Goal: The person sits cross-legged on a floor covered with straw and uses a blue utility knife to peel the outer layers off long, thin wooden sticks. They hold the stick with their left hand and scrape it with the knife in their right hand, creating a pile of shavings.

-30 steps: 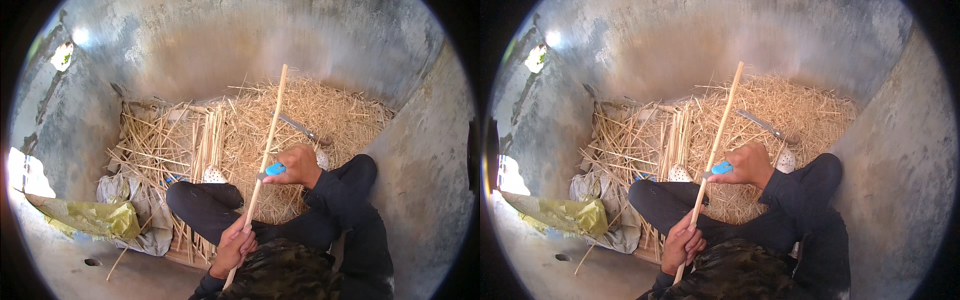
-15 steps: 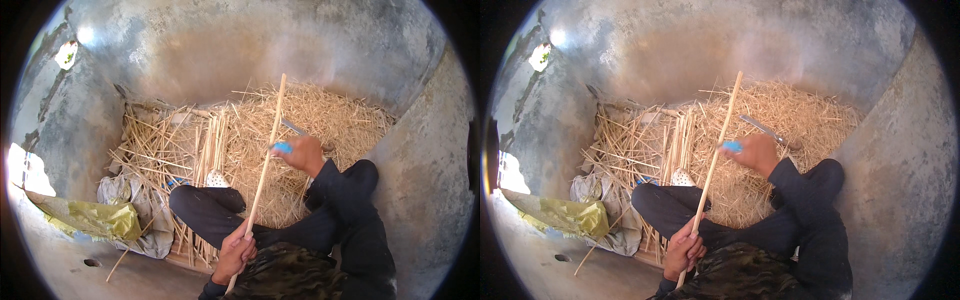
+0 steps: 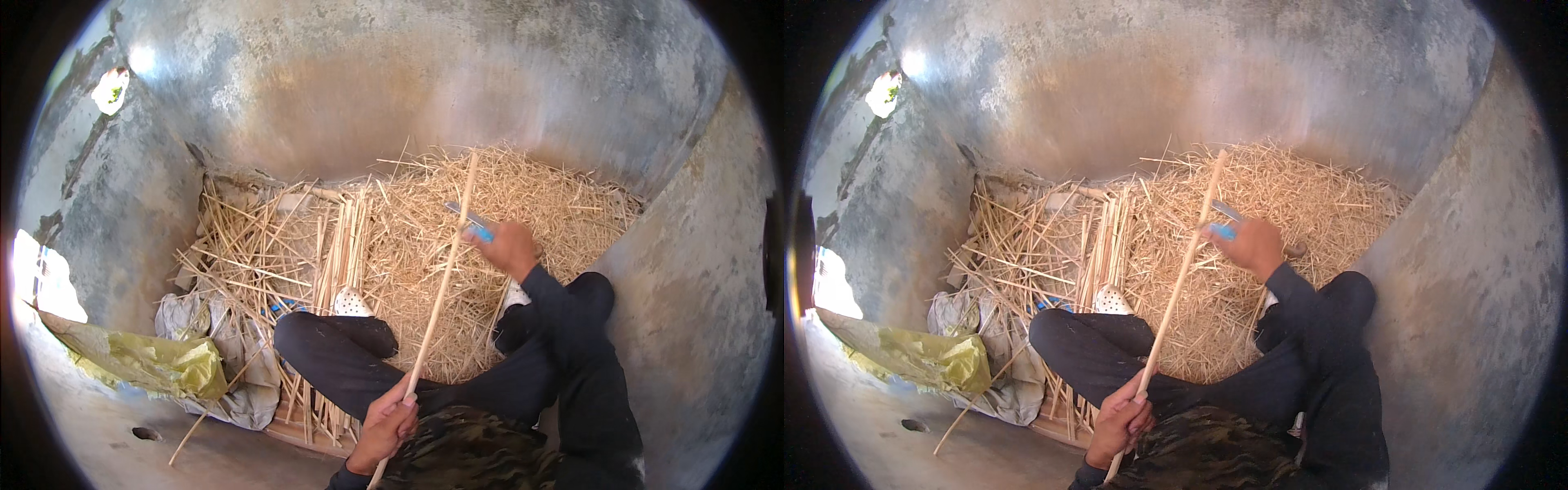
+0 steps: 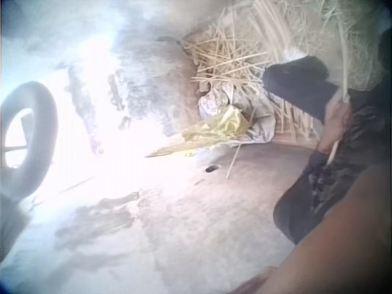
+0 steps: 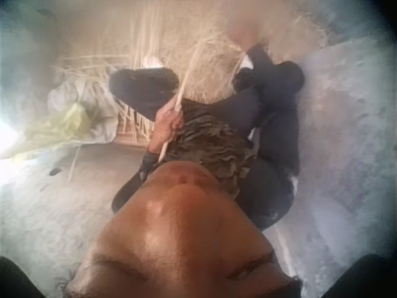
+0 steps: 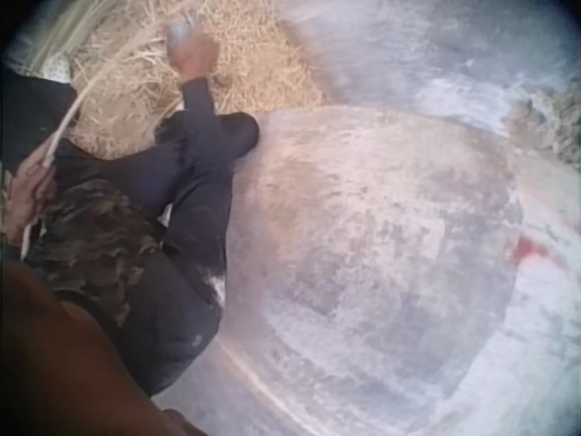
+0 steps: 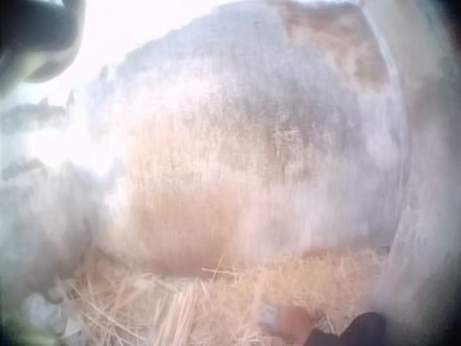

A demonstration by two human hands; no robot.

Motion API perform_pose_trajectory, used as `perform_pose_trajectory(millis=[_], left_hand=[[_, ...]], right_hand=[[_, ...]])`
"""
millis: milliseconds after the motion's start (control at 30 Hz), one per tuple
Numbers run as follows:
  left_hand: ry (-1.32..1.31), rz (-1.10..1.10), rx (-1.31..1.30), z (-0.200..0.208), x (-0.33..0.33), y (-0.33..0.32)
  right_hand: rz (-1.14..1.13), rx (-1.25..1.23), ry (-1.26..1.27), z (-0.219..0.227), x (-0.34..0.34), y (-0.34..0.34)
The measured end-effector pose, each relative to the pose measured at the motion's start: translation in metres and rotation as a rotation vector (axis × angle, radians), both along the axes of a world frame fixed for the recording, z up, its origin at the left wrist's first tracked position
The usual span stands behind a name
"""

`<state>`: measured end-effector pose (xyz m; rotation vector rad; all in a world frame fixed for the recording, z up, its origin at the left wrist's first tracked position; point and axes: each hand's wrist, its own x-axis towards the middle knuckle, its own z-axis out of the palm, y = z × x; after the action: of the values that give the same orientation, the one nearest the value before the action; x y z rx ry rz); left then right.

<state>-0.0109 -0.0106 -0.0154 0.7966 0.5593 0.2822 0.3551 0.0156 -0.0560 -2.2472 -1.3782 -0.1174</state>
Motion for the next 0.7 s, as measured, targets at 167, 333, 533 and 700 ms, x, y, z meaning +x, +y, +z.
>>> perform_pose_trajectory(millis=[167,333,533,700], left_hand=[[0.066,0.060,0.153,0.002,0.002,0.006],[0.172,0.000,0.289,0.011,0.005,0.005],[0.228,0.016,0.453,0.007,0.001,0.009],[0.263,-0.008,0.541,0.017,0.005,0.007]], right_hand=[[0.426,0.106,-0.023,0.006,-0.102,-0.033],[0.101,0.094,-0.023,-0.020,-0.041,0.001],[0.441,0.110,0.035,0.000,-0.110,-0.023],[0.186,0.049,0.064,-0.007,-0.048,0.000]])
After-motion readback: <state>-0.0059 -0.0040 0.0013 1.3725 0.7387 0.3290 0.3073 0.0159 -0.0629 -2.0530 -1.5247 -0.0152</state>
